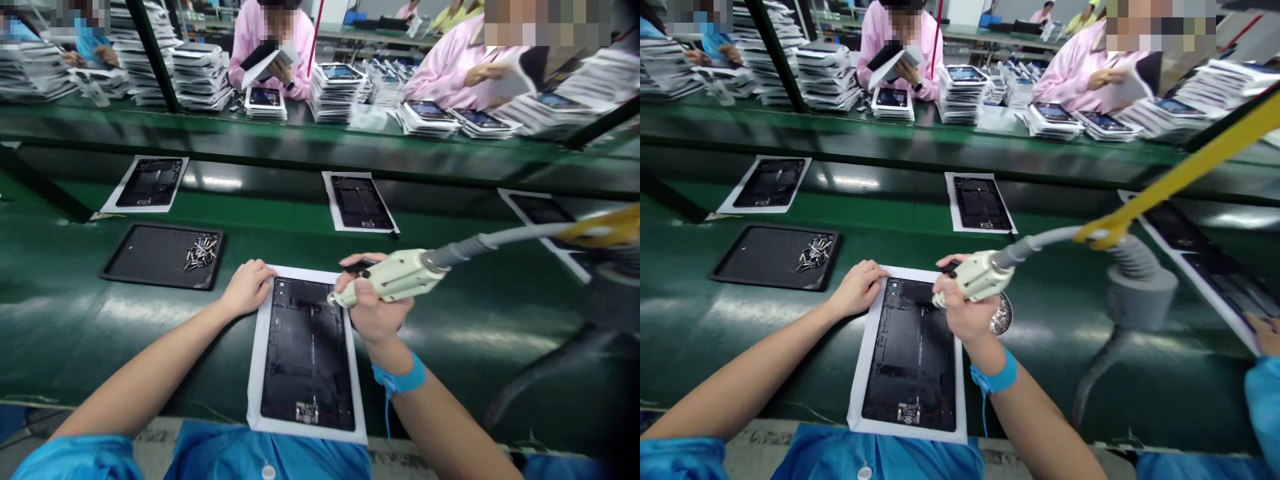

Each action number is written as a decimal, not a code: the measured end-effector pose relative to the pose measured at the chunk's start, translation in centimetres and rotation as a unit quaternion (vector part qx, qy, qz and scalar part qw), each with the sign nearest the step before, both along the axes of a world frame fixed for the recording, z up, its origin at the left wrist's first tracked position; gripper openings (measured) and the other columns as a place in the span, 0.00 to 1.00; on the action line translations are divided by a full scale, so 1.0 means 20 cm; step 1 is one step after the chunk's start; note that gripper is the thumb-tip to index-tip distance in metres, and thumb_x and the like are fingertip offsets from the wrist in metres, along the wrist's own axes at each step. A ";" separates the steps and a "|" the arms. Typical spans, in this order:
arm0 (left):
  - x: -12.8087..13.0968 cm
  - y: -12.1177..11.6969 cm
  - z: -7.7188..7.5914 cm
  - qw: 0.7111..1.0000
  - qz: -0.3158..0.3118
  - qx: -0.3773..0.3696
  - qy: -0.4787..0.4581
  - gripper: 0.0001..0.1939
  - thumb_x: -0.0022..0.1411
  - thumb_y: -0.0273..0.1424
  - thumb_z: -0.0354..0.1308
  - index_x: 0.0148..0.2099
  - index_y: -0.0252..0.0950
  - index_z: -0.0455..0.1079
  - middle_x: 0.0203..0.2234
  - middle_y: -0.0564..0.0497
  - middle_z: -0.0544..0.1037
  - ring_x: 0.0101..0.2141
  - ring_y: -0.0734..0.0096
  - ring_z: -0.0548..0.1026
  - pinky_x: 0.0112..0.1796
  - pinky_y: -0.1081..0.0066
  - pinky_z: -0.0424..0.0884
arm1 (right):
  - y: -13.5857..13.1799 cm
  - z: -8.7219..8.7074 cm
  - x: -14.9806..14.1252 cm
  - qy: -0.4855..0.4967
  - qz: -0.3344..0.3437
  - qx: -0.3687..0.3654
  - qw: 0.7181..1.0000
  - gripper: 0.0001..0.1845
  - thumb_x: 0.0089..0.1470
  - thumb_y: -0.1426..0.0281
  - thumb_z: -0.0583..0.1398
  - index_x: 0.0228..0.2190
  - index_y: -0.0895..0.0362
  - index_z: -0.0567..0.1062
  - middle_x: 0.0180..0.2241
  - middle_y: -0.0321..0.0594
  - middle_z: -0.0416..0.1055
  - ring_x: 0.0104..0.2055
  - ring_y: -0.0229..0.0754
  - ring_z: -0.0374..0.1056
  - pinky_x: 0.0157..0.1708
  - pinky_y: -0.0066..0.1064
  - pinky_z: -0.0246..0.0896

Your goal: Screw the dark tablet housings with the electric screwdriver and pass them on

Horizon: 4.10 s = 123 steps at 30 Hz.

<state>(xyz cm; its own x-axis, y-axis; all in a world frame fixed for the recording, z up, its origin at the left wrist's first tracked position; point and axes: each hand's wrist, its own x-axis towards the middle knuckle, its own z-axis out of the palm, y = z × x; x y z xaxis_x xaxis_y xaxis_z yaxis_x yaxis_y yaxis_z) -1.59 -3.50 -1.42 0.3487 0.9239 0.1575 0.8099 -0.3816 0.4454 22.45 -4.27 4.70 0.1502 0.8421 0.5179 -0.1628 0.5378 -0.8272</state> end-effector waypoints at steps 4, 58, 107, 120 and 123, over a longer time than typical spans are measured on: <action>0.01 -0.01 0.01 1.000 -0.009 -0.002 0.002 0.18 0.65 0.23 0.50 0.51 0.38 0.77 0.39 0.45 0.76 0.41 0.59 0.71 0.43 0.60 0.68 | 0.09 -0.03 -0.25 -0.036 0.041 0.007 0.999 0.11 0.60 0.66 0.65 0.44 0.50 0.74 0.37 0.35 0.77 0.24 0.34 0.73 0.23 0.29 0.73; 0.14 0.42 0.06 0.997 -0.057 -0.023 0.038 0.13 0.71 0.38 0.54 0.36 0.39 0.74 0.34 0.48 0.76 0.37 0.62 0.76 0.40 0.65 0.71 | 0.00 -0.20 0.26 -0.074 -0.061 -0.044 0.994 0.11 0.58 0.66 0.66 0.43 0.53 0.74 0.37 0.38 0.78 0.25 0.37 0.71 0.29 0.33 0.72; 0.22 0.51 -0.02 1.000 0.024 0.004 -0.004 0.11 0.71 0.37 0.58 0.41 0.37 0.78 0.39 0.47 0.80 0.44 0.60 0.77 0.48 0.64 0.69 | -0.33 -0.19 -0.03 -0.013 0.207 -0.094 0.974 0.18 0.60 0.61 0.66 0.49 0.48 0.69 0.42 0.41 0.73 0.25 0.37 0.72 0.23 0.32 0.72; 0.21 0.48 -0.02 0.994 0.088 0.060 -0.037 0.13 0.68 0.36 0.60 0.51 0.37 0.76 0.47 0.44 0.79 0.49 0.56 0.75 0.52 0.61 0.70 | -0.32 -0.21 -0.06 -0.021 0.219 -0.076 0.972 0.16 0.58 0.66 0.67 0.47 0.49 0.70 0.37 0.38 0.74 0.23 0.35 0.70 0.22 0.30 0.72; 0.17 0.37 0.04 0.982 0.164 0.090 -0.001 0.19 0.69 0.38 0.59 0.57 0.35 0.72 0.52 0.40 0.76 0.52 0.53 0.74 0.53 0.59 0.69 | -0.30 -0.19 -0.05 0.001 0.213 -0.074 0.974 0.18 0.59 0.65 0.67 0.49 0.48 0.70 0.39 0.39 0.75 0.23 0.35 0.71 0.20 0.27 0.70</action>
<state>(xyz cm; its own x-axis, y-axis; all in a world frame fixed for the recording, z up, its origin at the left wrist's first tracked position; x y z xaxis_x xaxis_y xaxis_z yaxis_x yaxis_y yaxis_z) 1.79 3.86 -0.69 0.0369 0.9433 0.3298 0.9020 -0.1735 0.3954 21.44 -10.24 0.91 -0.2286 0.8934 0.3868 -0.3466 0.2966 -0.8899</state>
